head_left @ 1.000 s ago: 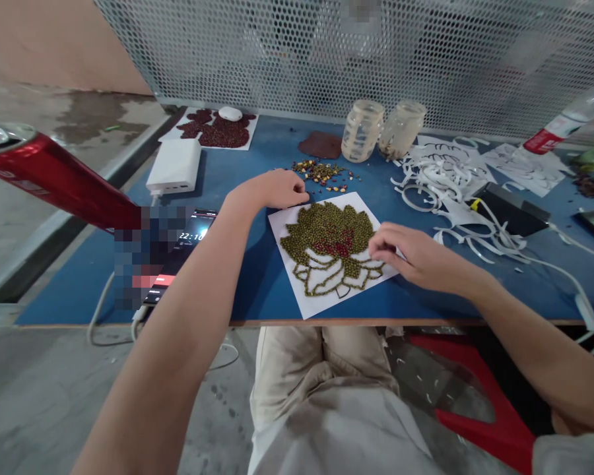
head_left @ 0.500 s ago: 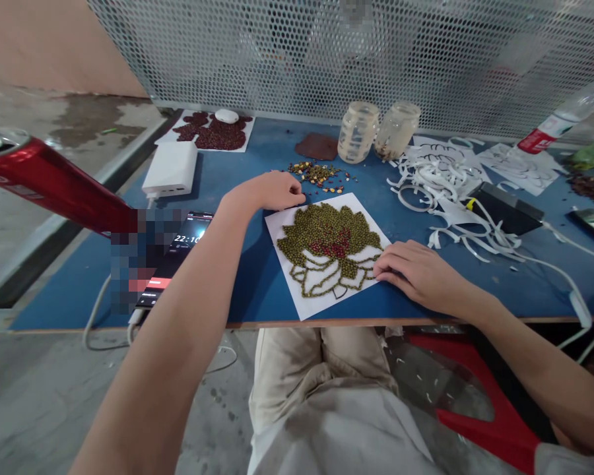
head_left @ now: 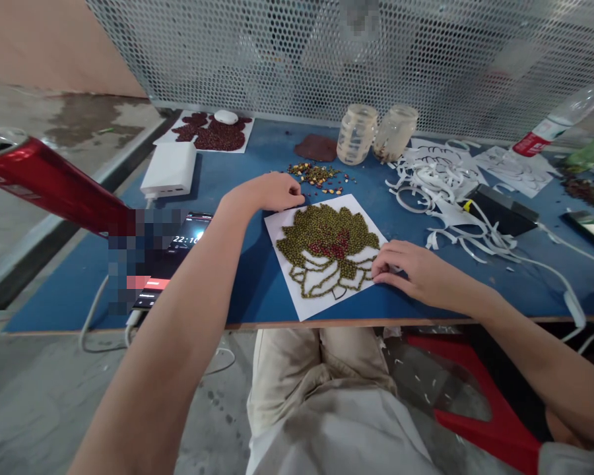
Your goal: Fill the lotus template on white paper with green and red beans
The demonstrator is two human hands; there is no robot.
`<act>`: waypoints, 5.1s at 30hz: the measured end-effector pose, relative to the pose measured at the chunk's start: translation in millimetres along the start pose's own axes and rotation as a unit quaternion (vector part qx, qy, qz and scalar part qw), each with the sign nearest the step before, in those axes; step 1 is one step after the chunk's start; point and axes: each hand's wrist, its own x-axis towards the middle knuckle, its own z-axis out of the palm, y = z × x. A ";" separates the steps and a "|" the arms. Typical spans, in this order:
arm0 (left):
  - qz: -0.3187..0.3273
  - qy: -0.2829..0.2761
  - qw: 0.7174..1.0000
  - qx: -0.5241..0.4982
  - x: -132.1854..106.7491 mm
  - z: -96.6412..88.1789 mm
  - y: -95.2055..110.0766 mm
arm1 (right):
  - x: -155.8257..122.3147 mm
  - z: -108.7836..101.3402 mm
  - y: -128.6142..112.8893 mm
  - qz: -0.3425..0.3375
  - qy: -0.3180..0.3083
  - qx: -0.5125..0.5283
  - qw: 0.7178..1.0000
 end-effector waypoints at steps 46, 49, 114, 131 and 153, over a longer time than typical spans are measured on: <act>0.012 0.012 1.000 0.010 1.6 3.6 -1.5 | 228.8 -21.0 83.9 0.065 0.116 -0.156 0.979; 0.006 0.008 1.000 0.003 0.7 2.8 -0.4 | 230.4 -19.3 83.4 0.069 0.109 -0.141 0.982; -0.006 -0.008 1.000 -0.006 -1.7 -1.8 2.1 | -7.1 16.8 10.4 0.158 0.085 0.132 0.975; -0.009 -0.004 1.000 -0.011 1.9 1.1 -3.3 | -6.3 24.5 12.2 0.189 0.142 0.206 0.949; -0.018 -0.013 0.999 -0.023 -1.4 -1.7 1.9 | -3.6 27.7 13.8 0.165 0.141 0.250 0.944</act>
